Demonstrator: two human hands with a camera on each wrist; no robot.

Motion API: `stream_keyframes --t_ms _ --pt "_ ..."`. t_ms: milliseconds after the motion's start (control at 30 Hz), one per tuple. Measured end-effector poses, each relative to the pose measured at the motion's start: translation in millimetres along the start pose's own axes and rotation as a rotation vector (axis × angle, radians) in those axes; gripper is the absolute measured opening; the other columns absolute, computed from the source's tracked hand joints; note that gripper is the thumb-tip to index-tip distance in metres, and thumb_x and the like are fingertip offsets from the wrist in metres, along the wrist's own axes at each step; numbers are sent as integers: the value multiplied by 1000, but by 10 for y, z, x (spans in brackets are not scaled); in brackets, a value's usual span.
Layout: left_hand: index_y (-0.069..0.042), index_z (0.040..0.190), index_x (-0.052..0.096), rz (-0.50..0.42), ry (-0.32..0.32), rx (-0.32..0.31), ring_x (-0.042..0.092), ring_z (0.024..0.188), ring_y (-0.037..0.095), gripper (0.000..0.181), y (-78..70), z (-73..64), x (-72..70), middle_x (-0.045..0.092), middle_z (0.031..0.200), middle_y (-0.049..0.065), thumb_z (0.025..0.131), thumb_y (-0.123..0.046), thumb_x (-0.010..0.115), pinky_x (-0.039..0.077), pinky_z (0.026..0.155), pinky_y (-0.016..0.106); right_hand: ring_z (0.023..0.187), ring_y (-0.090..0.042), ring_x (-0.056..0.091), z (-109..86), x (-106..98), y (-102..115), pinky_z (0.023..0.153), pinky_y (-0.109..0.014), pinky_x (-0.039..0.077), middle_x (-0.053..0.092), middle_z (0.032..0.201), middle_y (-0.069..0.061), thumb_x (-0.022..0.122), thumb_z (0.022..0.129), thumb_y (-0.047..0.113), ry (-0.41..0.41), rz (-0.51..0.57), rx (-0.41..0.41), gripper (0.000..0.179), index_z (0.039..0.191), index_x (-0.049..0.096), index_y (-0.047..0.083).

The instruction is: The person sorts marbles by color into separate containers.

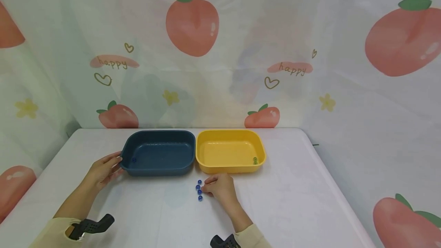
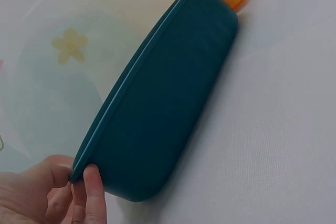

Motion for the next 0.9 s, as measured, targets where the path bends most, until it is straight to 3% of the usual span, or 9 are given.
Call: stream_keyframes --t_ms 900 --pt "-2 150 36 11 -14 -4 63 84 -3 54 3 6 8 60 111 -4 102 -19 53 59 83 24 69 -12 67 -17 -57 -15 68 -27 61 74 81 -7 81 79 9 30 43 32 20 95 73 -1"
Point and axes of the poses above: each hand's wrist, its own z-axis towards the middle knuckle, its own x-axis out of the palm, y = z × x, the point moved 2 cm from there along z, towards the middle knuckle
